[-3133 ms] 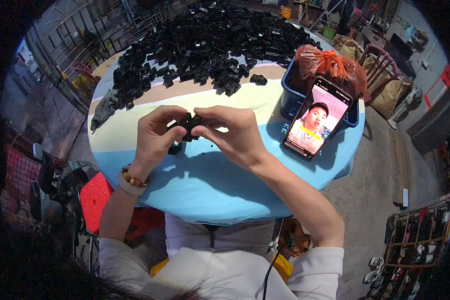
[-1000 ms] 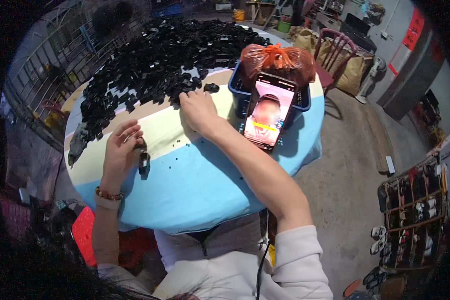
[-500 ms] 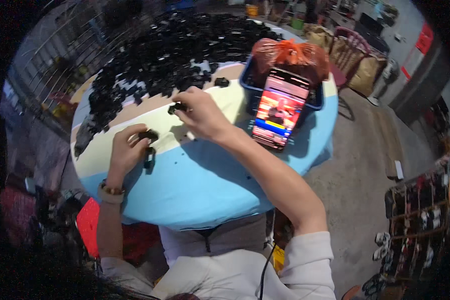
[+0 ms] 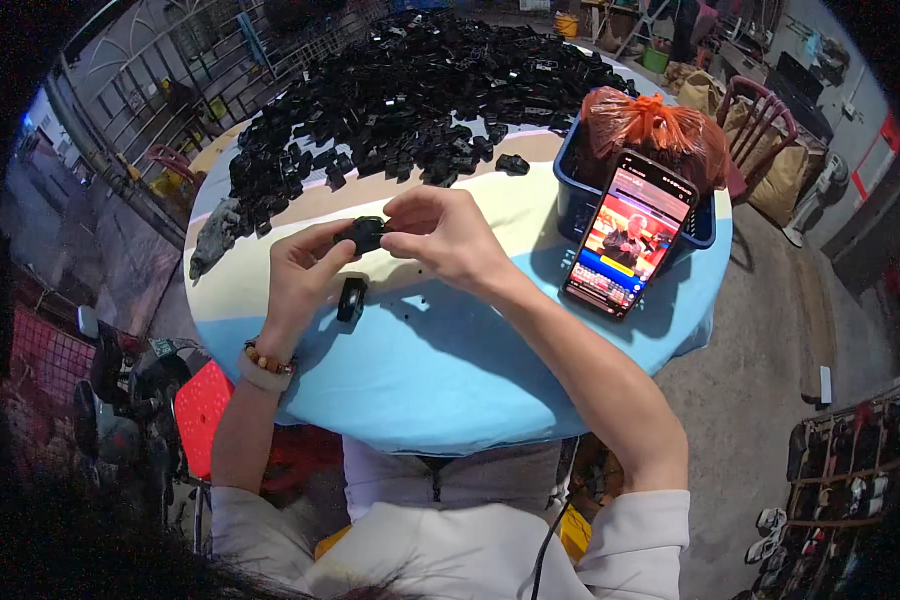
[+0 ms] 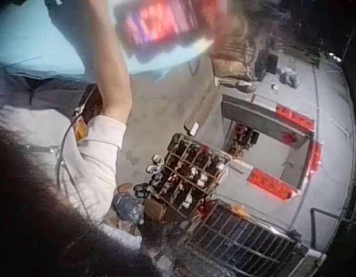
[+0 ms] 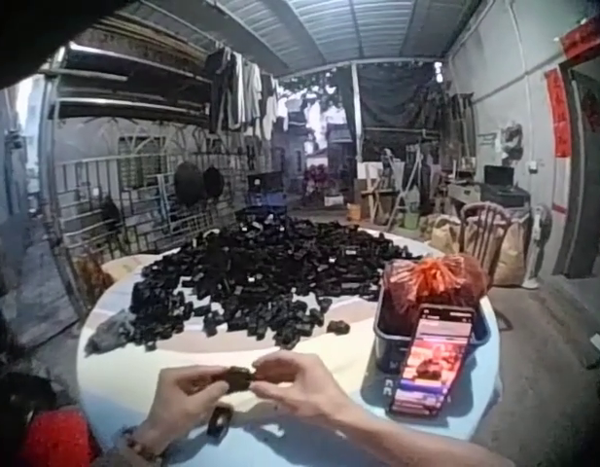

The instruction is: The recorder is inspecting and sorting small black plastic parts from a large pile on a table.

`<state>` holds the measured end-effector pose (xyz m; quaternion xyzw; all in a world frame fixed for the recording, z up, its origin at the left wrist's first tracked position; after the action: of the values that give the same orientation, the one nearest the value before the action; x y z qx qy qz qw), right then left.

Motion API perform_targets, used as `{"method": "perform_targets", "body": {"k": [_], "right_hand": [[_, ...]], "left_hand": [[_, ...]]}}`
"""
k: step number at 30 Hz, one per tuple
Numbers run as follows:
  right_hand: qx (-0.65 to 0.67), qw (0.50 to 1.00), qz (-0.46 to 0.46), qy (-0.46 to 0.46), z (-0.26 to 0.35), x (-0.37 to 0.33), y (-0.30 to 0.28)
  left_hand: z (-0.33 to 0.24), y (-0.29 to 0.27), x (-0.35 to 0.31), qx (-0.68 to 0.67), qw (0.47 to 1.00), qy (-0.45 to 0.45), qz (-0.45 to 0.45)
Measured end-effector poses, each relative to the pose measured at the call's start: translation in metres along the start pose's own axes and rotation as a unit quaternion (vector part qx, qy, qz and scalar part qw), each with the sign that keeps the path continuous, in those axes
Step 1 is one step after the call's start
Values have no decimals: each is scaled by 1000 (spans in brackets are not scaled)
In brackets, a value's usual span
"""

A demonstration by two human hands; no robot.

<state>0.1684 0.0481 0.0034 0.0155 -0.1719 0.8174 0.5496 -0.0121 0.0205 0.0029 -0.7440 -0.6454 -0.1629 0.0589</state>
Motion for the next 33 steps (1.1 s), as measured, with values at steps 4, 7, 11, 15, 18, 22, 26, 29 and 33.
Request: {"method": "perform_targets", "body": {"k": [4, 7, 11, 15, 18, 22, 26, 29, 33], "right_hand": [[-4, 1000, 7, 9, 1, -1, 1], [18, 1000, 6, 19, 2, -2, 3], [-5, 1000, -2, 24, 4, -4, 3], [6, 1000, 0, 29, 4, -6, 5], [35, 999, -9, 13, 2, -4, 4], [44, 999, -11, -10, 5, -4, 6], [-63, 990, -21, -121, 23, -8, 6], [-124, 960, -14, -249, 39, -14, 8], [-198, 950, -25, -241, 41, -17, 8]], "left_hand": [[-5, 6, -1, -15, 999, 24, 15], [4, -2, 0, 16, 999, -10, 45], [5, 1, 0, -4, 999, -2, 54], [-7, 12, -2, 80, 986, 118, 85], [-15, 17, -5, 161, 973, 145, 84], [-25, 25, -9, 292, 931, 207, 64], [-30, 22, -12, 264, 930, 252, 49], [-33, 26, -15, 262, 934, 233, 73], [-29, 24, -14, 249, 945, 197, 84]]}}
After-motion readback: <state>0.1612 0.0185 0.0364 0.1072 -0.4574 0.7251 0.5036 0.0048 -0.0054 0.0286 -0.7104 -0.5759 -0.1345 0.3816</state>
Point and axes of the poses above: each hand's wrist, its own x-axis towards the middle knuckle, its own y-axis out of the palm, z = x × y, the point moved 6 cm from there along x, towards the middle knuckle, and after that the axes turned 13 degrees about -x, right-handed, at the moved point
